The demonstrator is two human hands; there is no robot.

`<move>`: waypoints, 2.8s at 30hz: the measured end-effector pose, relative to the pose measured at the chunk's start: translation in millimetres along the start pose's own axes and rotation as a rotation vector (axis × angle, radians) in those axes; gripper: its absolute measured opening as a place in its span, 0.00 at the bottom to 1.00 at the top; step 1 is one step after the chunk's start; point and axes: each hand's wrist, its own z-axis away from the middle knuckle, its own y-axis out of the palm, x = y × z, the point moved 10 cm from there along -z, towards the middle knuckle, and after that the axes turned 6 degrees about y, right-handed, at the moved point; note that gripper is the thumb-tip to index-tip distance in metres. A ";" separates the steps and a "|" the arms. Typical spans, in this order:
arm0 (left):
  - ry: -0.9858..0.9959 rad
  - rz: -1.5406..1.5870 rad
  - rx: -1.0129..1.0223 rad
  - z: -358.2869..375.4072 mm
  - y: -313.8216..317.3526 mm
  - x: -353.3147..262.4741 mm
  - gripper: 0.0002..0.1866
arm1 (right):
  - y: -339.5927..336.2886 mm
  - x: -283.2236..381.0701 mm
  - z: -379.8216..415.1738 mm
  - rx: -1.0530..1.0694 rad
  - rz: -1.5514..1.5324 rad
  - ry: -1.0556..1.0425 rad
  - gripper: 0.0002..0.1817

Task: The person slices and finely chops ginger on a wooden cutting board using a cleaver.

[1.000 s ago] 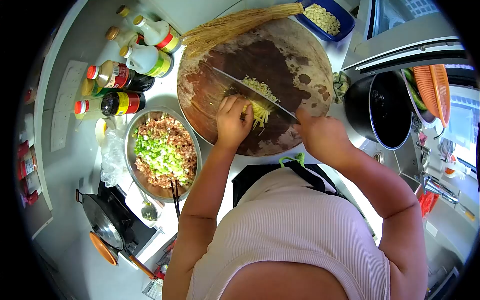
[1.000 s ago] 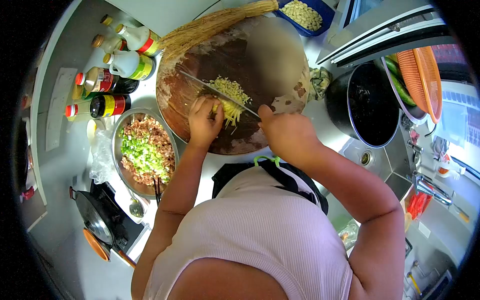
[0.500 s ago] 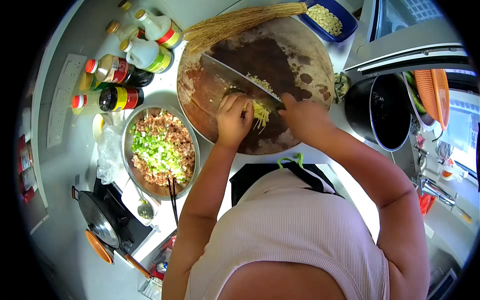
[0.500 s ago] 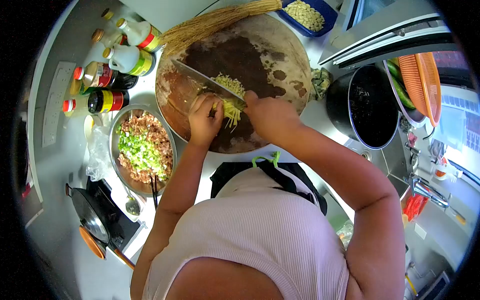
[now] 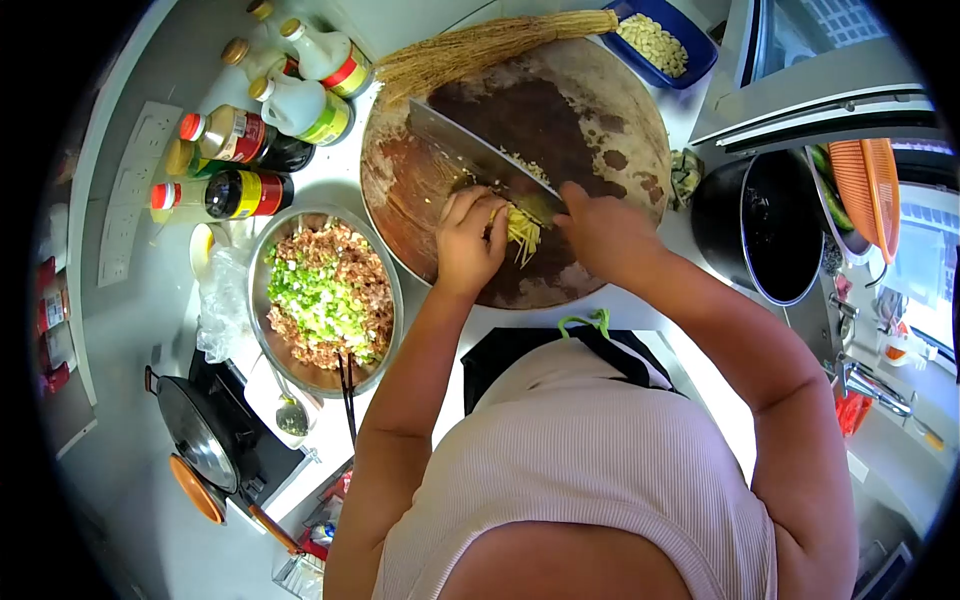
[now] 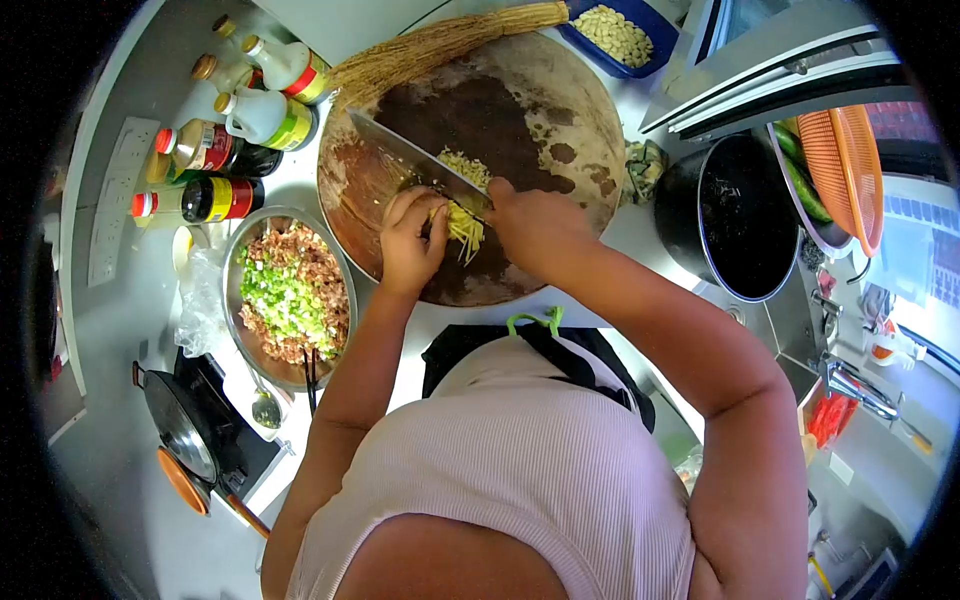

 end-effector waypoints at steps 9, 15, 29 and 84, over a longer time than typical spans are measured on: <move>-0.031 -0.013 0.041 4.6 1.9 1.3 0.06 | -5.7 -8.2 41.1 0.139 0.075 0.082 0.12; -0.026 0.011 0.020 6.7 5.7 7.4 0.06 | 23.9 -3.1 -4.2 0.021 -0.005 0.032 0.14; 0.033 -0.011 -0.030 10.9 -0.7 -0.2 0.06 | 19.1 -11.9 30.4 0.094 -0.007 0.050 0.14; 0.052 -0.045 0.063 24.8 -12.1 0.3 0.08 | 31.8 0.0 29.6 0.145 0.090 0.016 0.13</move>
